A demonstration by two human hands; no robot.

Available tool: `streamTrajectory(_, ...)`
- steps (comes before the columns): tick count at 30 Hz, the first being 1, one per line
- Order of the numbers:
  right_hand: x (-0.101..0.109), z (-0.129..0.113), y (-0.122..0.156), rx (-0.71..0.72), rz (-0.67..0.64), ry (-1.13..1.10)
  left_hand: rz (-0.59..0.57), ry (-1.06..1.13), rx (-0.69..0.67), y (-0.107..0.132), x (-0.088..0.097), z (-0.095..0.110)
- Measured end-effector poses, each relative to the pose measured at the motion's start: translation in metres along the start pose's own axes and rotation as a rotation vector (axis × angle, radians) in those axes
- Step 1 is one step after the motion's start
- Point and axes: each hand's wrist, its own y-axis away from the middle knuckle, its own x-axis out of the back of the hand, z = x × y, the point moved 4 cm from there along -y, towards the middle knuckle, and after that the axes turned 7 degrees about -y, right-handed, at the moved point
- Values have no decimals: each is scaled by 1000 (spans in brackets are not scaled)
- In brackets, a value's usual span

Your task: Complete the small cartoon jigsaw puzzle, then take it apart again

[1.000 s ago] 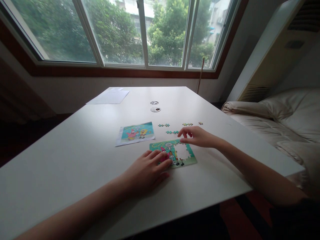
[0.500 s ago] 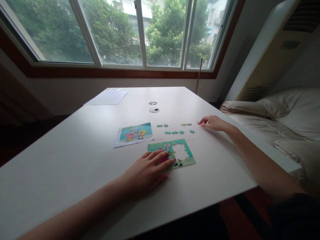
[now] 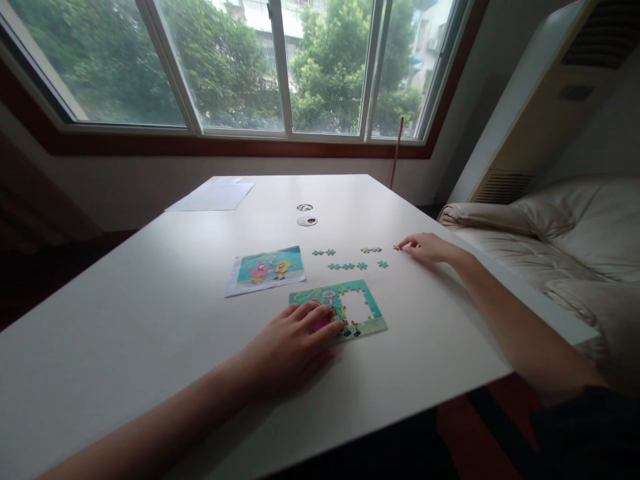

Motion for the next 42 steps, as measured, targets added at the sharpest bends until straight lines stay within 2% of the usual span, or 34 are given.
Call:
streamTrajectory(6, 1, 1, -1, -21, 24, -10, -13, 10, -6, -1, 1, 1)
streamTrajectory(10, -3, 1, -4, 27, 65, -55, -25, 24, -2, -1, 2, 1)
streamTrajectory(15, -9, 6, -8, 40, 30, -156, 9, 58, 31, -1, 1, -1)
streamTrajectory(21, -13, 15, -10, 32, -74, -340, 8, 40, 69, 2, -5, -5)
streamTrajectory(25, -13, 11, -7, 4, -59, -483, 9, 47, 68, 2, -6, -6)
streamTrajectory(29, -12, -14, -2, 75, -93, -656, 20, 54, 64, 1, -4, -6)
streamTrajectory(34, -13, -77, 16, 307, -238, -832, 27, 51, 56, 0, -2, -5)
streamTrajectory(38, -17, -124, 38, 466, -320, -771, 22, 37, 53, 0, -3, -5)
streamTrajectory(42, -22, -145, 51, 561, -341, -678, 25, 29, 55, 1, -5, -5)
